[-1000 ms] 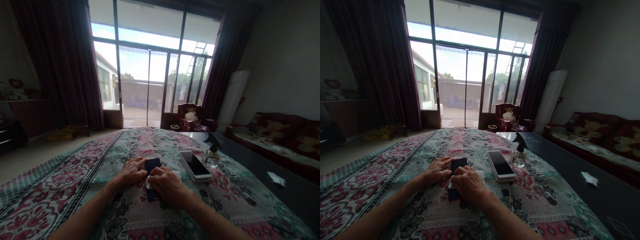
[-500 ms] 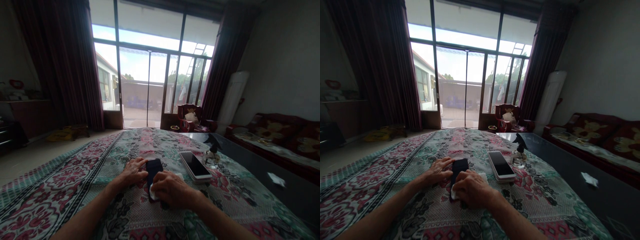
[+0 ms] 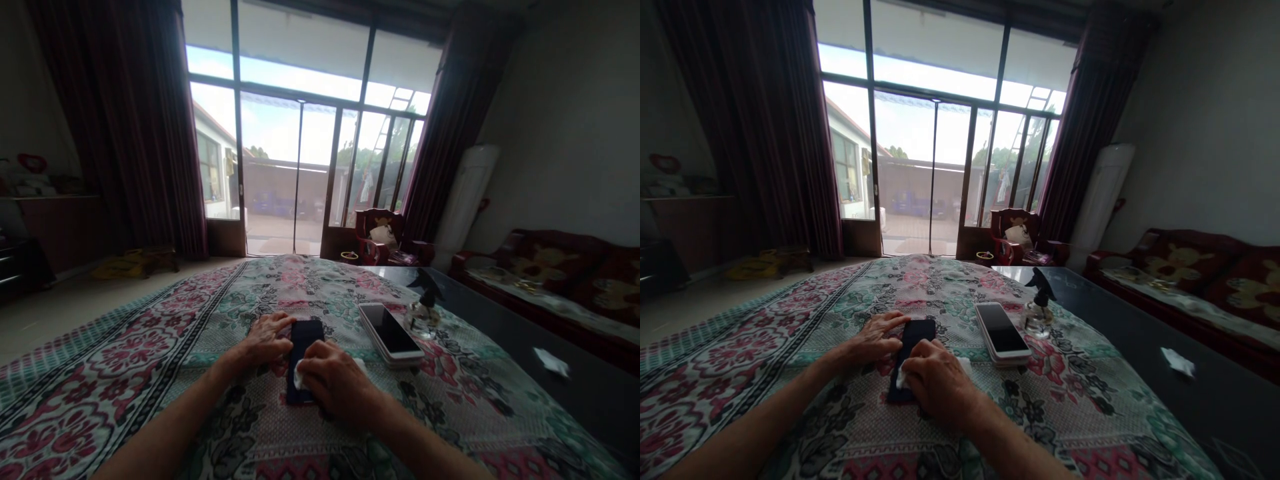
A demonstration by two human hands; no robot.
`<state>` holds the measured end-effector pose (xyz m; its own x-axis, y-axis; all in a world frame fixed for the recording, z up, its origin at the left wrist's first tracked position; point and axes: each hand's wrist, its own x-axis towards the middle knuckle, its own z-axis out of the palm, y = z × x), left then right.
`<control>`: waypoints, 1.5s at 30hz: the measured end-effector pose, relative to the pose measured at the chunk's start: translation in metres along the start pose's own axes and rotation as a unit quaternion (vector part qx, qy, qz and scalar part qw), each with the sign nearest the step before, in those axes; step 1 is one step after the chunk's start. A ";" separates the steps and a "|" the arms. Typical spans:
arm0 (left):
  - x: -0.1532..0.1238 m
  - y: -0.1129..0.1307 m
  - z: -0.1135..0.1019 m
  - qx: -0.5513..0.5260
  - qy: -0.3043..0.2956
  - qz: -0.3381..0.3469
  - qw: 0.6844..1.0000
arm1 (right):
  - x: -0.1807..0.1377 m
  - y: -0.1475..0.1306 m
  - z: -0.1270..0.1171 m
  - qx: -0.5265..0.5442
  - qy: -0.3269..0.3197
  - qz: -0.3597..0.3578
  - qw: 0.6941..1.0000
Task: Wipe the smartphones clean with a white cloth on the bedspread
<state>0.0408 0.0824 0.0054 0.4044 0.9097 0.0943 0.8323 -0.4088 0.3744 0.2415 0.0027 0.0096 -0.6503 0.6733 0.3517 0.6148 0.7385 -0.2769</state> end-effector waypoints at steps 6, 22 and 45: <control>-0.002 0.000 -0.002 -0.015 -0.009 0.009 1.000 | -0.001 -0.009 -0.001 -0.004 -0.028 -0.012 1.000; -0.005 0.006 -0.007 -0.008 -0.017 -0.001 1.000 | -0.001 -0.008 -0.014 -0.063 -0.057 0.058 0.995; -0.006 0.006 -0.010 -0.015 -0.022 0.001 1.000 | -0.010 0.003 -0.027 -0.013 -0.060 0.040 0.997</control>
<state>0.0399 0.0746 0.0163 0.4225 0.9047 0.0548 0.8204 -0.4075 0.4011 0.2618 -0.0029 0.0293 -0.6467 0.7303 0.2202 0.6767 0.6825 -0.2763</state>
